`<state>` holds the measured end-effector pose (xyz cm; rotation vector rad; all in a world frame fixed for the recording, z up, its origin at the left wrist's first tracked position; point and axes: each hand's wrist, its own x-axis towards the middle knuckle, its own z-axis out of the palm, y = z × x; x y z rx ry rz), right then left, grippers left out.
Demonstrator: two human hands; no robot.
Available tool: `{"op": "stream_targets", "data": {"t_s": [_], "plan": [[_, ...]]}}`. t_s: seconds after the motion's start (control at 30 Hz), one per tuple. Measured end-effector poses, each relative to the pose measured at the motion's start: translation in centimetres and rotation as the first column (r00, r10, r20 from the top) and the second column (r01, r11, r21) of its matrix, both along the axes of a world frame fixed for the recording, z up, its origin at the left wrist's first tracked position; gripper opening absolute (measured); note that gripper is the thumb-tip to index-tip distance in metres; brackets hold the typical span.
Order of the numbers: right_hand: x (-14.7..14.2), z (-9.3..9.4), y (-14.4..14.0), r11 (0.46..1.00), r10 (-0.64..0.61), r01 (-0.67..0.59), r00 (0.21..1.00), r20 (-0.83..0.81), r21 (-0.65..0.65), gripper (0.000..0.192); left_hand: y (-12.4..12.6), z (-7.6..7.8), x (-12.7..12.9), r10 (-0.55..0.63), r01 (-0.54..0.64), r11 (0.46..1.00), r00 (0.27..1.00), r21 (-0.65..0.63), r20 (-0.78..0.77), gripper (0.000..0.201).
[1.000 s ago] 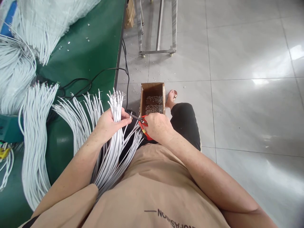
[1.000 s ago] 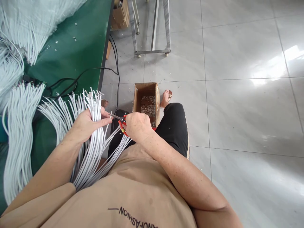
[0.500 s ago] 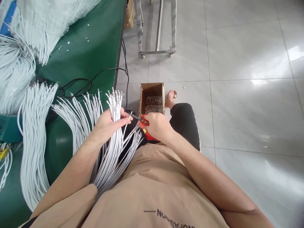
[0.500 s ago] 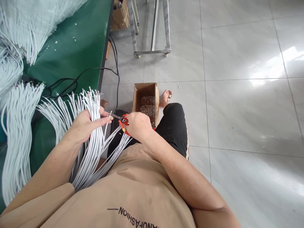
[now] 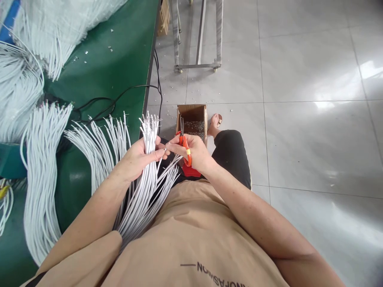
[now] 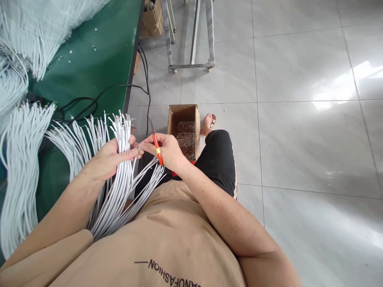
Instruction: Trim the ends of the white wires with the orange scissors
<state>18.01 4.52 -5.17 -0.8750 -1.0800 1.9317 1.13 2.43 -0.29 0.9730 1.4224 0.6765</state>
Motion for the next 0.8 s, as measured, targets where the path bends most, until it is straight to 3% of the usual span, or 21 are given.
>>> {"op": "stream_targets", "data": {"t_s": [0.13, 0.3, 0.47, 0.63, 0.8], "plan": [[-0.2, 0.2, -0.7, 0.995, -0.091, 0.095, 0.985, 0.144, -0.022, 0.027, 0.0, -0.2, 0.1, 0.018, -0.015, 0.999, 0.998, 0.039, -0.06, 0.036], [-0.3, 1.1, -1.5, 0.965, -0.201, 0.156, 0.956, 0.214, 0.209, 0.025, 0.0, -1.1, -0.1, 0.081, -0.054, 0.988, 0.978, 0.141, -0.194, 0.037], [-0.3, 0.8, -1.0, 0.949, -0.313, 0.312, 0.928, 0.201, 0.037, 0.024, 0.0, -1.2, -0.3, 0.123, -0.085, 0.987, 0.946, 0.138, -0.301, 0.036], [-0.9, 0.1, -0.6, 0.988, -0.153, 0.148, 0.968, 0.198, 0.042, 0.024, -0.1, -0.6, 0.0, 0.086, -0.067, 0.992, 0.98, 0.11, -0.178, 0.035], [-1.3, 0.4, -0.5, 0.925, -0.378, 0.352, 0.894, 0.24, 0.146, 0.019, 0.0, 0.0, -0.3, 0.098, -0.098, 0.995, 0.994, 0.001, -0.055, 0.038]]}}
